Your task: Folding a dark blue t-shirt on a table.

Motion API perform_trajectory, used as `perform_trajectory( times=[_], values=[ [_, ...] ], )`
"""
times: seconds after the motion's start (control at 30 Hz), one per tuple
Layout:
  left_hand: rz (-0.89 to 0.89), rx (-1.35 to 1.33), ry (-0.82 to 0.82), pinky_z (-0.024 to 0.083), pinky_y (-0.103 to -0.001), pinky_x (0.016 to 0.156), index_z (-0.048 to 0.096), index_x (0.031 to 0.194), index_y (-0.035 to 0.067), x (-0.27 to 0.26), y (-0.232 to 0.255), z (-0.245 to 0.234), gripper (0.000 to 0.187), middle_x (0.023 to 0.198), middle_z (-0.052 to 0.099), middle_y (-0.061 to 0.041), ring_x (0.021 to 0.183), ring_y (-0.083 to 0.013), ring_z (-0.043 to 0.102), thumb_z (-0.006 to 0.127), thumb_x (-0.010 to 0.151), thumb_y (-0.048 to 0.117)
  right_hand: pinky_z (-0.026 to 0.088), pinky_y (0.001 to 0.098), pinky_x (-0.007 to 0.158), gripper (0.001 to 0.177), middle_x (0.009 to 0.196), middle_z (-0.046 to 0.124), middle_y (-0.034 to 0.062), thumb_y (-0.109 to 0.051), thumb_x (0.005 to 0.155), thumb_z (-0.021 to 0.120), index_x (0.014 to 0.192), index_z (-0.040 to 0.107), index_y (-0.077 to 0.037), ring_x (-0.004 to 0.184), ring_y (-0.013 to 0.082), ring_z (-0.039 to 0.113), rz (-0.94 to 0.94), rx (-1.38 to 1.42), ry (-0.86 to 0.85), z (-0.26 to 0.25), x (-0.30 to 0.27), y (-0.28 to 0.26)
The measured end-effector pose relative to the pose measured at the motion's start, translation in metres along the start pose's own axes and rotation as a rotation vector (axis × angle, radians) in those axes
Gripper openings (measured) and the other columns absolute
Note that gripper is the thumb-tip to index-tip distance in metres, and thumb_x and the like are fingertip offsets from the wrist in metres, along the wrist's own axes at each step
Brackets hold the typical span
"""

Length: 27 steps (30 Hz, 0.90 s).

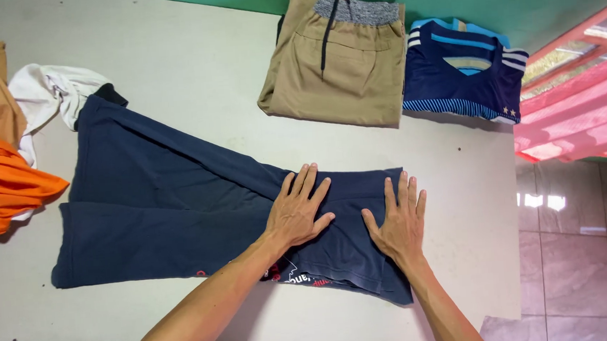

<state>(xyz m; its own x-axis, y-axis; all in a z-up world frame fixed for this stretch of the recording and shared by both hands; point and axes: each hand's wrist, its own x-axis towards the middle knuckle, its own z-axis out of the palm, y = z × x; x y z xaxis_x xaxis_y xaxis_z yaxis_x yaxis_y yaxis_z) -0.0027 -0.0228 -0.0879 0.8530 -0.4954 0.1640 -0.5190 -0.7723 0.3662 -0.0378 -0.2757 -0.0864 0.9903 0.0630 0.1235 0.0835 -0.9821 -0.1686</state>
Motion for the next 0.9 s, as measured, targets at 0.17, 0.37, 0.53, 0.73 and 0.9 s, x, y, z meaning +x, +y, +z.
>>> perform_trajectory(
  times=[0.17,0.37,0.53,0.73,0.9],
  values=[
    [0.075,0.017,0.086,0.028,-0.054,0.118,0.058,0.138,0.007,-0.011,-0.064,-0.052,0.060,0.148,0.048,-0.023,0.141,-0.0377,0.042,0.068,0.090,0.042,0.016,0.0592,0.124,0.073,0.159,0.038,0.0261,-0.046,0.087,0.069,0.144,0.054,-0.003,0.151,0.0441,0.028,-0.189,0.076,0.038,-0.009,0.053,-0.044],
    [-0.026,0.118,0.166,0.032,-0.054,0.116,0.065,0.125,0.011,-0.047,-0.160,-0.122,0.043,0.127,0.061,-0.014,0.125,-0.0299,0.055,0.074,0.086,0.026,0.024,0.0583,0.120,0.060,0.149,0.049,0.0251,-0.039,0.087,0.074,0.134,0.062,-0.003,0.145,0.0440,0.038,-0.431,0.269,0.064,-0.006,0.131,-0.169],
    [-0.134,0.140,0.230,0.035,-0.052,0.115,0.073,0.111,0.013,-0.073,-0.244,-0.176,0.028,0.107,0.066,-0.007,0.110,-0.0258,0.062,0.076,0.085,0.019,0.034,0.0556,0.114,0.046,0.128,0.063,0.0197,-0.034,0.085,0.078,0.119,0.071,-0.003,0.125,0.0379,0.056,-0.501,0.433,0.040,0.002,0.170,-0.280],
    [-0.153,0.170,0.260,0.039,-0.046,0.110,0.077,0.096,0.013,-0.081,-0.343,-0.199,0.012,0.094,0.067,-0.005,0.098,-0.0241,0.063,0.078,0.085,0.018,0.046,0.0414,0.091,0.029,0.096,0.070,0.0102,-0.030,0.086,0.078,0.103,0.079,-0.006,0.092,0.0272,0.063,-0.378,0.479,-0.051,0.025,0.196,-0.363],
    [-0.088,0.140,0.246,0.037,-0.047,0.111,0.079,0.090,0.014,-0.062,-0.399,-0.194,0.009,0.092,0.069,-0.005,0.099,-0.0241,0.063,0.078,0.082,0.018,0.045,0.0416,0.085,0.021,0.090,0.071,0.0078,-0.027,0.089,0.075,0.098,0.081,-0.009,0.091,0.0270,0.063,-0.297,0.412,-0.089,0.058,0.221,-0.392]
  ],
)
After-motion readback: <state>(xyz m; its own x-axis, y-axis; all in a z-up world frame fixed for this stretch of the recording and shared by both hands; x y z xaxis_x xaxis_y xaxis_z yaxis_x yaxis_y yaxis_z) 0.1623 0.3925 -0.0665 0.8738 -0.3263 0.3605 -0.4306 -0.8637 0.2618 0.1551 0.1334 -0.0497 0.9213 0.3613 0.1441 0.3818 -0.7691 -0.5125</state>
